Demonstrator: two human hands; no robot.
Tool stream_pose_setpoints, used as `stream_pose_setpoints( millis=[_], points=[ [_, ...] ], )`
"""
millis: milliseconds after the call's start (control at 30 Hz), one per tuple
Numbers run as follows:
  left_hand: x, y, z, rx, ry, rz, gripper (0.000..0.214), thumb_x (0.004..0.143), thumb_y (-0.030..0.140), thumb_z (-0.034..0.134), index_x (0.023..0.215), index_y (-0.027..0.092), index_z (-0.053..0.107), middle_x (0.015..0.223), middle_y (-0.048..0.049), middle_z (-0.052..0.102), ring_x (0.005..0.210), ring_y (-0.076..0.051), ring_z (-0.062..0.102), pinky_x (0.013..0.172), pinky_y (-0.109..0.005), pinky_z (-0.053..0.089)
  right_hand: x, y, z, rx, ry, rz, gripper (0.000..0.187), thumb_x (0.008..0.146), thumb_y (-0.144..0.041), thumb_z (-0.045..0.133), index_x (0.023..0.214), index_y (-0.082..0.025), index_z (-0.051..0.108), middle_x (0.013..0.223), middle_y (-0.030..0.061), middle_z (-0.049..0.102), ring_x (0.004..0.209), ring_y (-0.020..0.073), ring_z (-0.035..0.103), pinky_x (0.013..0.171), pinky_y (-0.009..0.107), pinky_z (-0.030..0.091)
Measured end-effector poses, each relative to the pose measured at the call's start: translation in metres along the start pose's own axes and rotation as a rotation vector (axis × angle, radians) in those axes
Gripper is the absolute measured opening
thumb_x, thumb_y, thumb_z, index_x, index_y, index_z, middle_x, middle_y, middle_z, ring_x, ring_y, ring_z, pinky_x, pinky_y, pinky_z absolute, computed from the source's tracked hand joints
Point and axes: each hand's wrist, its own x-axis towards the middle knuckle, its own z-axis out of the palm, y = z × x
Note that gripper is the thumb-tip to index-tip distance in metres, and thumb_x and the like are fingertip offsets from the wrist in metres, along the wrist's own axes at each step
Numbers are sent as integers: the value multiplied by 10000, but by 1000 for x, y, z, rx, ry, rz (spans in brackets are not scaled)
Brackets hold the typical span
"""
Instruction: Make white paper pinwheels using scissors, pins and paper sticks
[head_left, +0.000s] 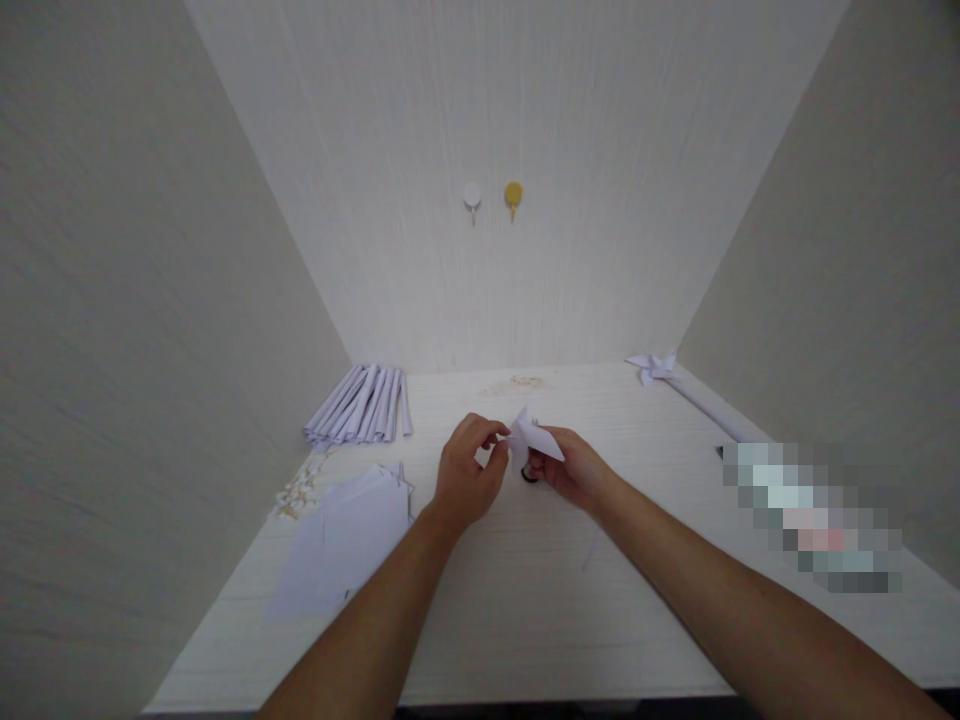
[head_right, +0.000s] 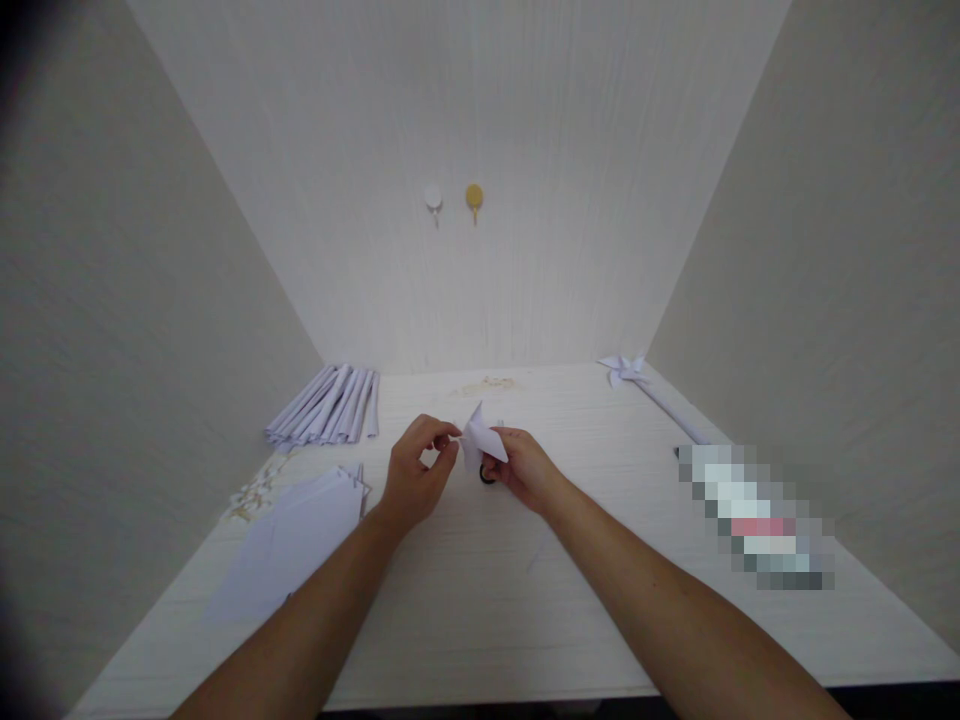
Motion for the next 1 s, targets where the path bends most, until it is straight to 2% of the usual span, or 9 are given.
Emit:
stream_pose_setpoints(
  millis=[200,400,533,633,733,833,900,933,1000],
  points=[
    [1,1,1,22,37,-10,193,841,38,557,890,201,647,787,-7,593,747,-162,547,709,-297,441,1,-1,0,37,10,-2,211,1010,-341,641,1058,-136,663,912,17,679,673,118,640,593,256,559],
    [4,3,-3,95,124,-58,173,838,53,535,812,204,615,769,-12,609,730,-159,555,693,-290,448,-2,-5,5,73,4,1,245,995,-335,653,846,-142,633,696,-49,578,542,85,534,510,213,469],
    [11,14,-14,194,178,-144,160,841,72,528,830,201,623,784,-16,621,746,-157,594,673,-272,467,-4,-8,10,86,2,7,246,882,-314,746,751,-139,635,608,-48,542,515,88,490,491,217,416],
    [24,14,-33,291,114,-212,144,869,128,554,899,205,671,834,-20,665,756,-154,631,641,-255,478,-5,-8,11,86,2,5,255,866,-309,762,733,-138,627,598,-48,533,511,87,484,486,217,409],
    [43,-6,-62,440,28,-298,168,894,160,559,955,208,707,916,-33,707,841,-170,664,750,-277,519,-4,-6,8,71,4,7,250,973,-334,678,821,-141,630,672,-50,567,523,82,512,496,210,448],
    [60,-44,-97,658,-37,-445,211,911,126,526,975,180,720,962,-73,719,947,-224,679,880,-354,532,-3,-5,6,48,9,14,210,1014,-344,634,971,-139,655,812,-16,644,590,93,583,539,226,514],
    [67,-69,-118,803,-112,-554,163,934,163,567,962,168,727,984,-102,722,991,-263,685,897,-400,547,-4,-5,6,33,12,18,209,1013,-344,635,1051,-140,662,901,12,675,659,114,629,583,251,551],
    [69,-80,-127,871,-147,-597,148,953,212,598,1012,165,725,1047,-114,720,1016,-269,684,904,-419,557,-4,-5,6,27,13,19,215,1013,-346,635,1076,-142,661,932,22,682,686,122,643,602,261,562],
    [70,-96,-139,995,-206,-654,346,976,355,647,1271,173,631,1284,-110,653,1086,-250,669,916,-467,583,-4,-6,7,19,16,18,219,1014,-351,632,1071,-142,659,926,19,678,682,121,638,601,262,559]
  ],
)
